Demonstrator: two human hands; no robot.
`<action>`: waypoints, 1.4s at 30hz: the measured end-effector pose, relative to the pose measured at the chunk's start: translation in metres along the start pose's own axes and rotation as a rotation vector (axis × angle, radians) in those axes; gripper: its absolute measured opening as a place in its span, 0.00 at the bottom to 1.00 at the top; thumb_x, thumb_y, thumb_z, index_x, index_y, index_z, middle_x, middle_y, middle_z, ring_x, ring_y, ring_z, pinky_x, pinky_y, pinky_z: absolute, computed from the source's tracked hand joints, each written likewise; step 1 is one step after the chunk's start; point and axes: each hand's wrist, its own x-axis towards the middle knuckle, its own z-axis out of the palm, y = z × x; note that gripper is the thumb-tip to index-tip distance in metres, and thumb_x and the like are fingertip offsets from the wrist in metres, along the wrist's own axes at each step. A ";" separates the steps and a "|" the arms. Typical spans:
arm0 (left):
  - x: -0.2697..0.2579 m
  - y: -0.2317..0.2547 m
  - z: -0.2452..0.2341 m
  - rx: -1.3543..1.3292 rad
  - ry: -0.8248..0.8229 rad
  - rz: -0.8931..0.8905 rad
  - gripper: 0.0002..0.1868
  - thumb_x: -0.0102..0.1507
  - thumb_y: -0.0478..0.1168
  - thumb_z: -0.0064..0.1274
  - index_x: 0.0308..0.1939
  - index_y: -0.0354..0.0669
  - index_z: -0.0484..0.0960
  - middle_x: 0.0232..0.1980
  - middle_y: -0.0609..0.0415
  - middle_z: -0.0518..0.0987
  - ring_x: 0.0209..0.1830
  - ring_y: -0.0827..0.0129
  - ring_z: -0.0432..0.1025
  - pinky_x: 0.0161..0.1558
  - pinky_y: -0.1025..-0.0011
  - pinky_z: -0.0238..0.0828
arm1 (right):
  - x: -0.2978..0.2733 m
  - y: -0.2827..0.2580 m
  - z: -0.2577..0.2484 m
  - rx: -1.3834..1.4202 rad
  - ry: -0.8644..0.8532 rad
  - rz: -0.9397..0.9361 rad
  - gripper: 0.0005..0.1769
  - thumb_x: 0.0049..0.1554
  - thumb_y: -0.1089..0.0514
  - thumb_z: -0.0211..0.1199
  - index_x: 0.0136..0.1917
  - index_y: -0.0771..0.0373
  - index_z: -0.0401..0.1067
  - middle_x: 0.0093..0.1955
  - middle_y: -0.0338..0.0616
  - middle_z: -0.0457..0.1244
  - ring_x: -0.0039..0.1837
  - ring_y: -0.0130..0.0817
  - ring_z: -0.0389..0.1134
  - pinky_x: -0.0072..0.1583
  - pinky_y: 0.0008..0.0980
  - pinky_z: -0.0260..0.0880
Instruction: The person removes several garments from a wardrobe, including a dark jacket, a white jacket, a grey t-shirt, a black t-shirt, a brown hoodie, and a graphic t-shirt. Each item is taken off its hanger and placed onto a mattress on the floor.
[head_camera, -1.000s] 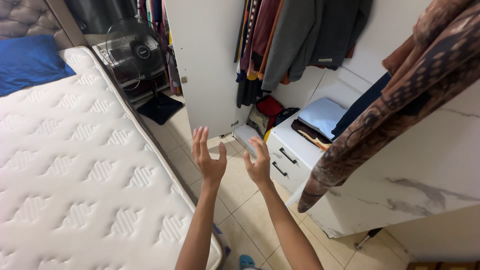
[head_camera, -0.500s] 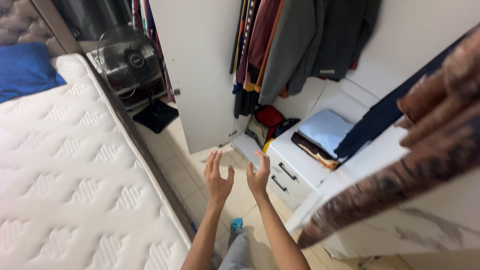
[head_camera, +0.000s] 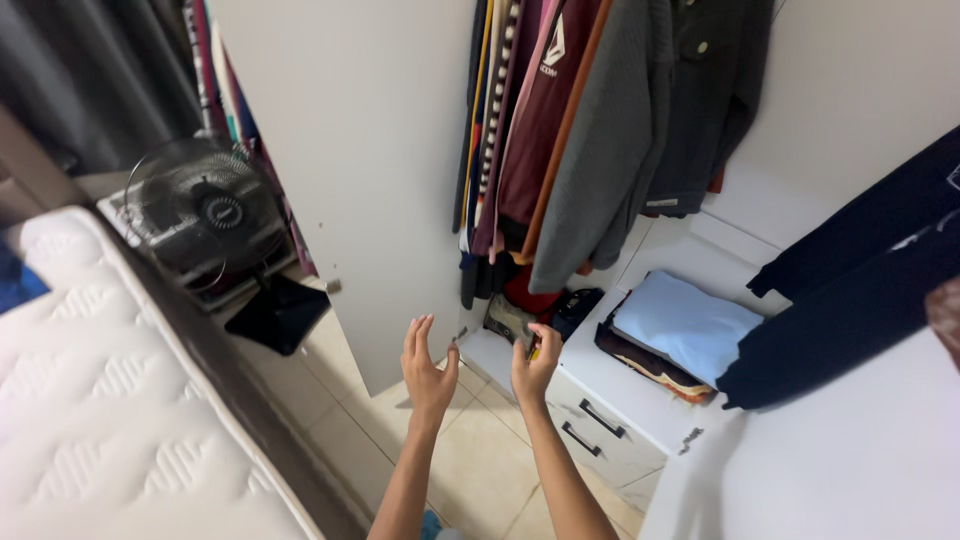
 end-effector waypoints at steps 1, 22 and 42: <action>0.019 -0.008 0.003 -0.005 -0.008 0.016 0.30 0.60 0.37 0.59 0.67 0.40 0.71 0.70 0.43 0.72 0.75 0.49 0.61 0.68 0.53 0.57 | 0.010 -0.003 0.014 -0.009 -0.006 -0.005 0.17 0.52 0.67 0.62 0.56 0.63 0.70 0.57 0.46 0.63 0.59 0.42 0.63 0.58 0.39 0.63; 0.096 -0.053 0.107 -0.363 -0.125 -0.095 0.22 0.62 0.33 0.57 0.60 0.36 0.74 0.65 0.40 0.73 0.72 0.47 0.64 0.69 0.55 0.61 | 0.065 0.039 0.024 -0.291 -0.098 0.020 0.10 0.51 0.69 0.63 0.47 0.67 0.69 0.48 0.49 0.64 0.55 0.47 0.66 0.58 0.40 0.64; 0.121 0.228 0.355 -0.959 -0.299 0.563 0.26 0.59 0.35 0.60 0.61 0.36 0.75 0.67 0.42 0.73 0.73 0.46 0.65 0.70 0.54 0.59 | 0.280 0.006 -0.194 -0.919 0.520 -0.275 0.19 0.51 0.65 0.65 0.57 0.66 0.73 0.61 0.52 0.65 0.64 0.49 0.65 0.65 0.43 0.62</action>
